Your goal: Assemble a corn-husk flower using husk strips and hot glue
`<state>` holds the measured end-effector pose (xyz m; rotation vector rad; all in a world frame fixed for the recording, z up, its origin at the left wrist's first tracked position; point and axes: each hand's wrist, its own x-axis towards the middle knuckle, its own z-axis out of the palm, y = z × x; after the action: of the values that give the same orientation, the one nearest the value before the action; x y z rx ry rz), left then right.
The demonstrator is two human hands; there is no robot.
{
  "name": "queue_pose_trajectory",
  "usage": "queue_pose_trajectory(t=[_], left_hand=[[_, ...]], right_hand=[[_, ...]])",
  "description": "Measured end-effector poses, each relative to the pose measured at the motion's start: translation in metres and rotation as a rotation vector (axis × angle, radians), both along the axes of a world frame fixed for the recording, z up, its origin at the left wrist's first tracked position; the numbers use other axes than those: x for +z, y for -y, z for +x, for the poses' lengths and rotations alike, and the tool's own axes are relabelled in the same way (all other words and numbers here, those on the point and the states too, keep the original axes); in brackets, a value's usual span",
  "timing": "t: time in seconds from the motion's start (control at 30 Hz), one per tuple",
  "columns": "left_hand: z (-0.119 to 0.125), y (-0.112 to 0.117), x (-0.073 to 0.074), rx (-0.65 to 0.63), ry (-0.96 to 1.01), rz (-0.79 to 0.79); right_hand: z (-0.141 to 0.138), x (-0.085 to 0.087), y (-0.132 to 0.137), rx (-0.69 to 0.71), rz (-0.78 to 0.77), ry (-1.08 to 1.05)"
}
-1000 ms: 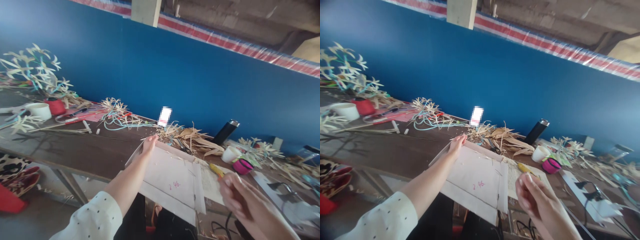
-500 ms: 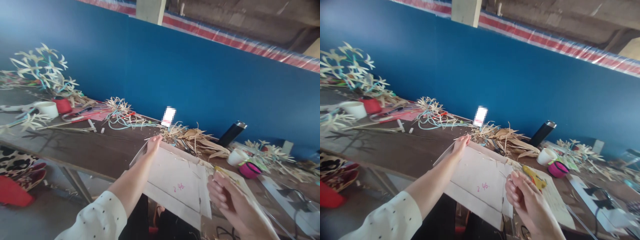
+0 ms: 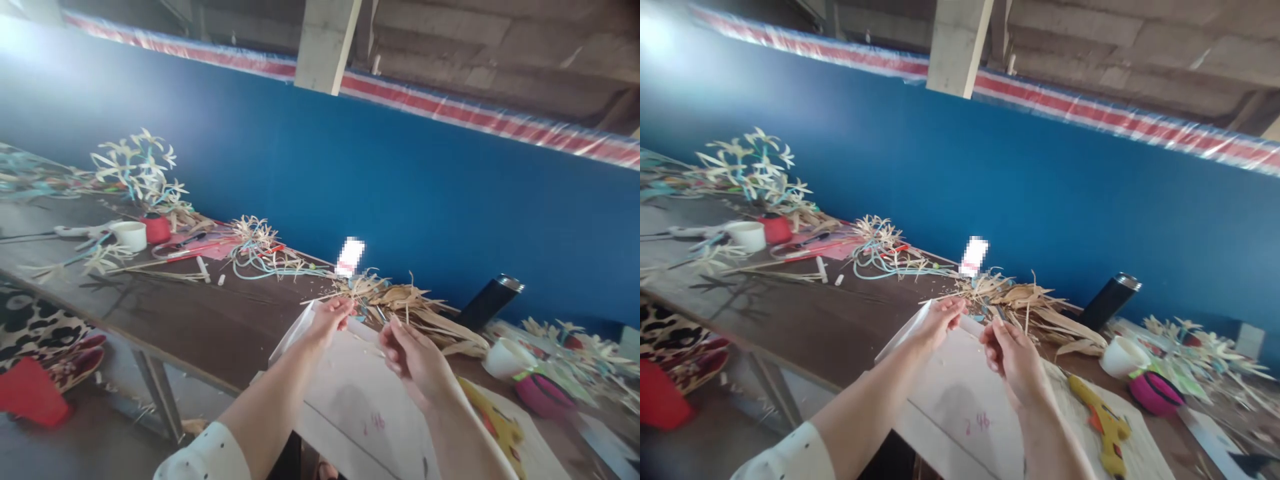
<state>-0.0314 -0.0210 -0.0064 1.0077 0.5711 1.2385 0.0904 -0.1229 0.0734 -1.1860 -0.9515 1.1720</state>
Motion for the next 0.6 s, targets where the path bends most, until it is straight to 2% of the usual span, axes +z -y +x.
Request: queue_pose_trajectory(t=[0.1, 0.2, 0.3, 0.43, 0.6], left_hand=[[-0.004, 0.007, 0.009, -0.211, 0.096, -0.030], [-0.006, 0.007, 0.009, -0.280, 0.112, -0.040], [-0.003, 0.001, 0.003, -0.247, 0.100, -0.025], [0.001, -0.007, -0.007, -0.133, 0.113, -0.016], [-0.002, -0.007, -0.005, -0.078, 0.157, -0.022]], right_hand=[[-0.007, -0.007, -0.027, -0.015, 0.005, 0.104], [-0.011, -0.017, -0.045, -0.010, 0.005, 0.222], [-0.013, -0.028, -0.056, -0.008, 0.014, 0.314], [-0.014, -0.036, -0.062, -0.019, 0.042, 0.372], [-0.015, -0.044, -0.064, -0.011, 0.062, 0.410]])
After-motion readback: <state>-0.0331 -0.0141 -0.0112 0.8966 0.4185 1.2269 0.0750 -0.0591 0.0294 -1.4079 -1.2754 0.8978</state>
